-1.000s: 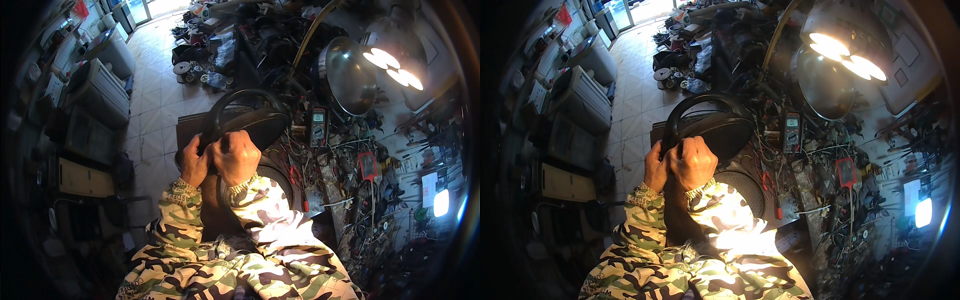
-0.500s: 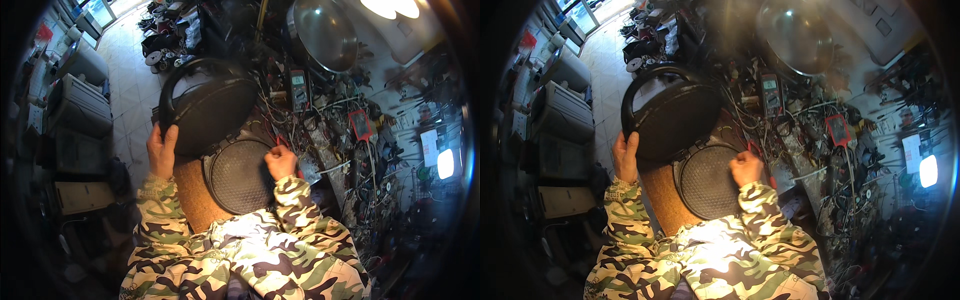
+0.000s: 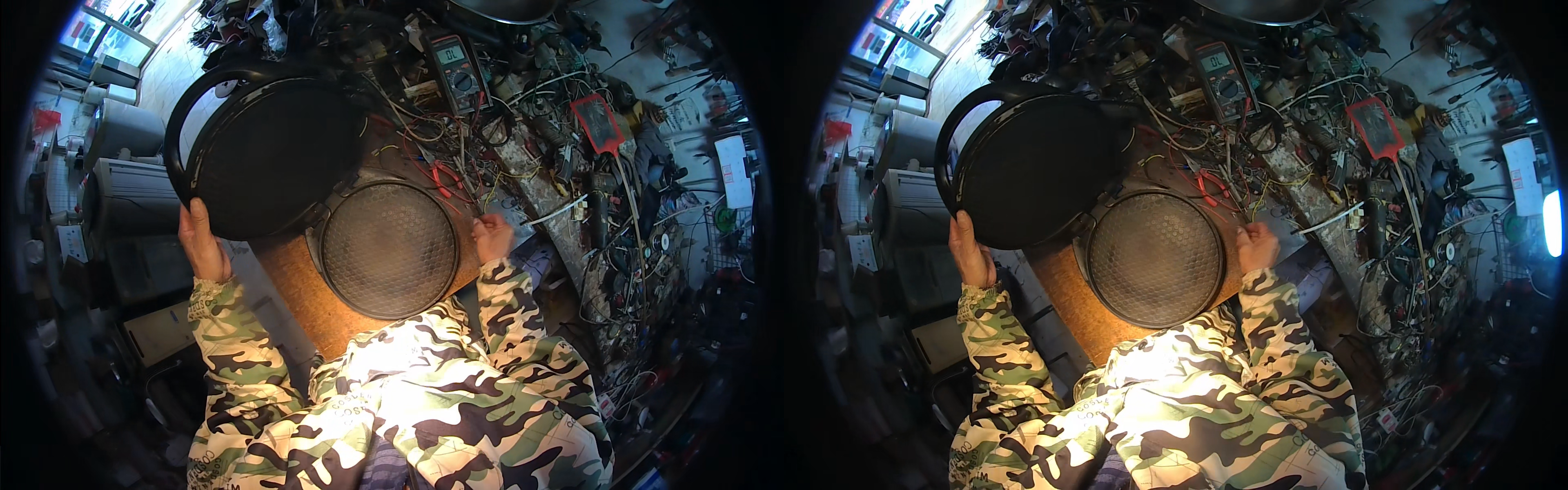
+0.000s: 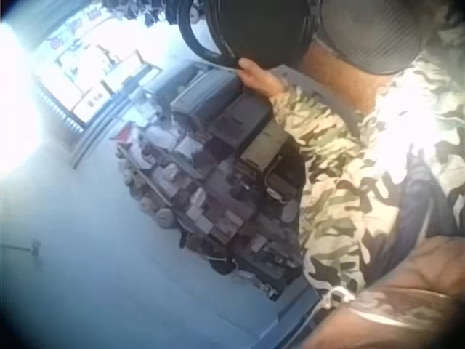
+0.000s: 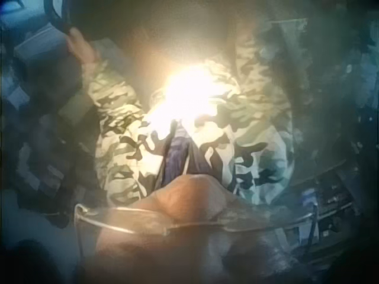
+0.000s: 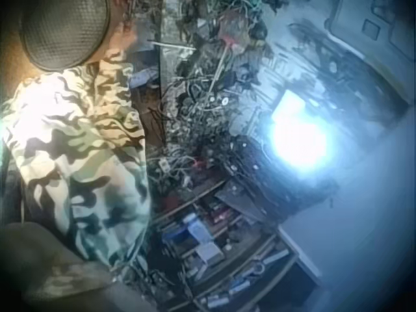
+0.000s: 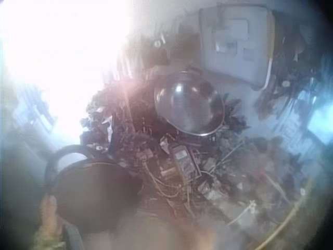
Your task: The person uses a screwdriver to pry and separate the lid of a black electric sandwich press. They repeatedly open and close the press, working along the seam to detach the top cover from the base.
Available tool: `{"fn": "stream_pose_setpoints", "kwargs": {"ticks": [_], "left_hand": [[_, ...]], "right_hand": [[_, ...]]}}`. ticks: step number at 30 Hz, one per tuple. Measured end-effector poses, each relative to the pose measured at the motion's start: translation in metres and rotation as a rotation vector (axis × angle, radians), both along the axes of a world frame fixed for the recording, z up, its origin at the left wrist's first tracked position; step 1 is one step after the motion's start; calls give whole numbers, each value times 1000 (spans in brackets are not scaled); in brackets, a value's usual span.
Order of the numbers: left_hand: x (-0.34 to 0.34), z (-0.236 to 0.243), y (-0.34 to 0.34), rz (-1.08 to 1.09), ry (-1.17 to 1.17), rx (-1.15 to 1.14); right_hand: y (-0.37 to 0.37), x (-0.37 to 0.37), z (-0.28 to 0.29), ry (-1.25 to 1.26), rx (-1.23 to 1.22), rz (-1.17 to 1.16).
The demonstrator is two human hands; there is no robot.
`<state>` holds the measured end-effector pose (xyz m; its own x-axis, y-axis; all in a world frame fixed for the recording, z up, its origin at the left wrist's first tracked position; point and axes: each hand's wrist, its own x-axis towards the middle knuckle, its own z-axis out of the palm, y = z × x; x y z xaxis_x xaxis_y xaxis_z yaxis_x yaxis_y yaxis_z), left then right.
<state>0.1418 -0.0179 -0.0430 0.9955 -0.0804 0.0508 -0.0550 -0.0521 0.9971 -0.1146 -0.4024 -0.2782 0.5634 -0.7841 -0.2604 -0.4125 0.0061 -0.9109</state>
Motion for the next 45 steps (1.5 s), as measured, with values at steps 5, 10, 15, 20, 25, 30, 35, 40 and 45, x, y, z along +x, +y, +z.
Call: {"fn": "stream_pose_setpoints", "kwargs": {"ticks": [5, 10, 15, 20, 25, 30, 35, 40, 45], "left_hand": [[1, -2, -2, 25, 15, -18], [2, -10, 3, 30, 5, -11], [-8, 5, -17, -8, -77, -35], [-18, 6, -14, -47, -77, 25], [-29, 8, -14, -33, -110, 111], [-30, 15, -16, -52, -95, 175], [-32, 16, -9, -42, -83, 188], [-32, 16, -14, -40, -102, 197], [-31, 16, -16, -50, -107, 178]], "right_hand": [[52, 17, 74, 27, -62, 234], [79, 70, 138, -180, -52, 881], [93, 150, 174, -151, 113, 1053], [106, 207, 216, -248, 158, 1196], [128, 241, 222, -250, 84, 1180], [127, 241, 217, -237, 112, 1142], [131, 243, 223, -216, 132, 1173], [129, 241, 219, -224, 131, 1156], [127, 240, 222, -228, 116, 1155]]}}
